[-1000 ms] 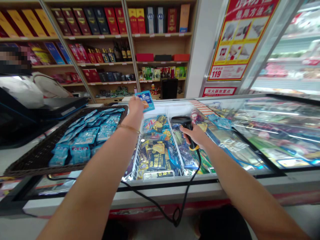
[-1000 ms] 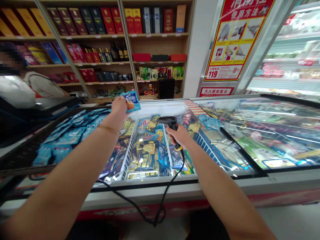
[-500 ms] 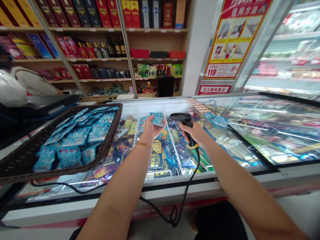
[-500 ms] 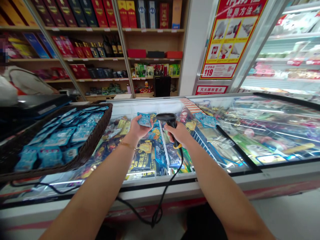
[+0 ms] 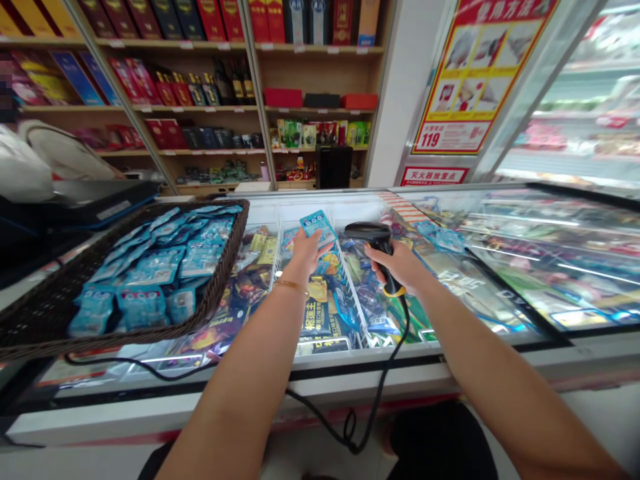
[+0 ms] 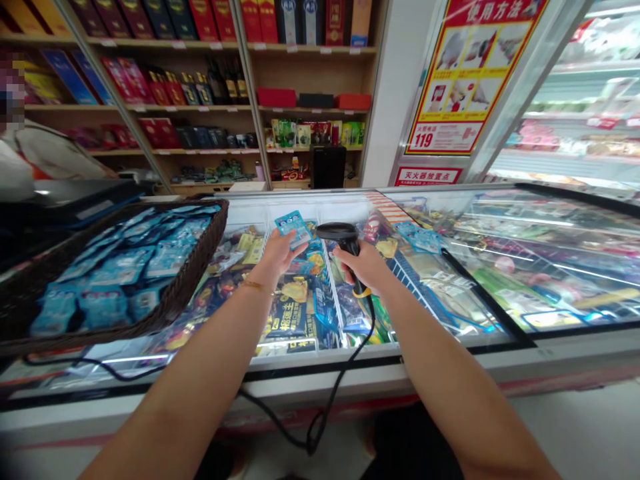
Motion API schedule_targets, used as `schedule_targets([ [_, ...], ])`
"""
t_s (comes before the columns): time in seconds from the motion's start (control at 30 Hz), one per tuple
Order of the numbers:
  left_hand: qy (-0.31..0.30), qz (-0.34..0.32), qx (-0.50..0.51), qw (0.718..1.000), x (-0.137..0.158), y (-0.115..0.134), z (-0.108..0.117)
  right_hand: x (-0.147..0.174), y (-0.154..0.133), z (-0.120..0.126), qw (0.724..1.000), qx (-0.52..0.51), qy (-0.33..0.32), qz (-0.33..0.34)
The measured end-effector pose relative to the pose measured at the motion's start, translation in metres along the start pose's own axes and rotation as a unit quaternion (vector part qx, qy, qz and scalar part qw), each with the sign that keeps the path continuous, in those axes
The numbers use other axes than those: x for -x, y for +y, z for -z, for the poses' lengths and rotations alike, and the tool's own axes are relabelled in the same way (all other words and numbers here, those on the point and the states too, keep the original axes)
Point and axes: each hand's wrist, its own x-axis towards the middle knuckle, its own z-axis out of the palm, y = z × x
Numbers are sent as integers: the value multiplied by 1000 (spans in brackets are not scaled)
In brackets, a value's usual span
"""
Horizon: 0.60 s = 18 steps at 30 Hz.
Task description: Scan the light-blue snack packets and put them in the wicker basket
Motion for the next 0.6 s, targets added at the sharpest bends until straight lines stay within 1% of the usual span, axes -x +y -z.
schedule_targets([
  [0.1,-7,-29,-7,1000,0,-2,0,1,0,-1,1000,13,-8,7],
  [0.27,13,-56,-29,998,-6,-8,-1,3,0,-3,999,22,-17,18],
  [0.6,16,-43,-25,999,-11,-11,-3,5,-1,-3,999,39,-27,25],
])
